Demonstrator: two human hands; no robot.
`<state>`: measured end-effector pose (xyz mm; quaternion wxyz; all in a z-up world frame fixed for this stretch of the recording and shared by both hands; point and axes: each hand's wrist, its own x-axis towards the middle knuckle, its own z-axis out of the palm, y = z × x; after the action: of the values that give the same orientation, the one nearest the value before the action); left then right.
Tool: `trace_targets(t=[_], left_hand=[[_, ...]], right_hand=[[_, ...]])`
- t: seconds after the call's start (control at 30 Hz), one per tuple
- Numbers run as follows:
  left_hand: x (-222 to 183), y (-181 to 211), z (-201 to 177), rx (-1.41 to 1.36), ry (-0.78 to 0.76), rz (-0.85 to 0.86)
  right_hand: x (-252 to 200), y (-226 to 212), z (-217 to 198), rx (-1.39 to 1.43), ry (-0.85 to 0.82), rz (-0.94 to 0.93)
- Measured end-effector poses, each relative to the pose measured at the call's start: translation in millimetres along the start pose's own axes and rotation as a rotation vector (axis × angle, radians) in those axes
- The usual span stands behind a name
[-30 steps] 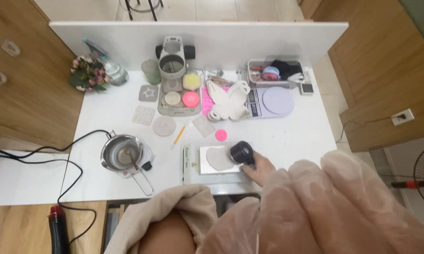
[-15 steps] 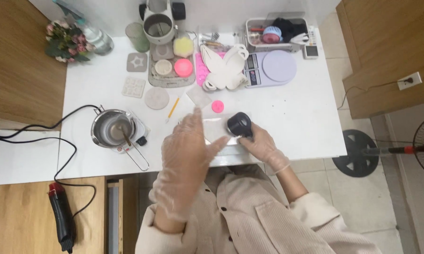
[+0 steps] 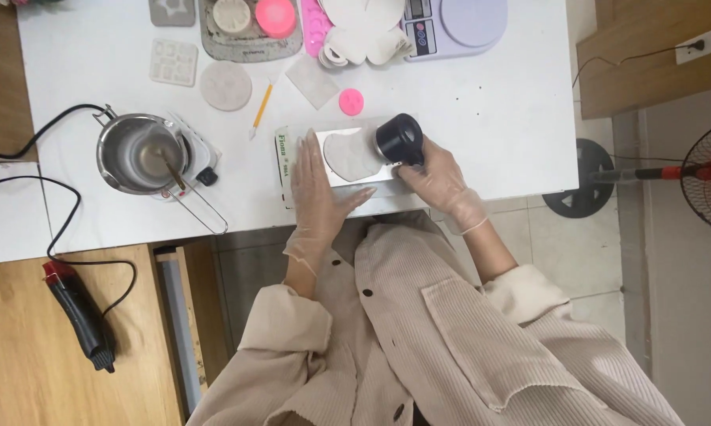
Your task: Making decorative candles by stirring wax in a pot, using a heat gun, and preparing molds.
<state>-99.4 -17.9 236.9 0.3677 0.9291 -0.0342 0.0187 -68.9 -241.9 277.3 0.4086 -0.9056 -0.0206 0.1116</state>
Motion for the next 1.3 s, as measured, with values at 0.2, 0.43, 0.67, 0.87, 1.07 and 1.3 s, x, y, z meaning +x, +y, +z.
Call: trace_targets(t=[0.2, 0.43, 0.67, 0.87, 1.07, 1.3], left_hand=[[-6, -15, 23, -0.105, 0.121, 0.108], [-4, -24, 36, -0.032, 0.151, 0.127], [-6, -20, 31, -0.086, 0.127, 0.103], [-7, -19, 28, -0.114, 0.117, 0.104], [-8, -13, 20, -0.121, 0.064, 0.055], [-11, 8, 5, -0.19, 0.175, 0.036]], right_hand=[[-4, -4, -1, 0.076, -0.014, 0.072], [-3, -3, -2, 0.103, -0.01, 0.111], [-6, -11, 1, 0.084, 0.013, 0.197], [-19, -31, 5, 0.291, 0.069, 0.251], [-22, -20, 17, 0.657, 0.172, 0.327], [-21, -42, 10, 0.749, 0.165, 0.363]])
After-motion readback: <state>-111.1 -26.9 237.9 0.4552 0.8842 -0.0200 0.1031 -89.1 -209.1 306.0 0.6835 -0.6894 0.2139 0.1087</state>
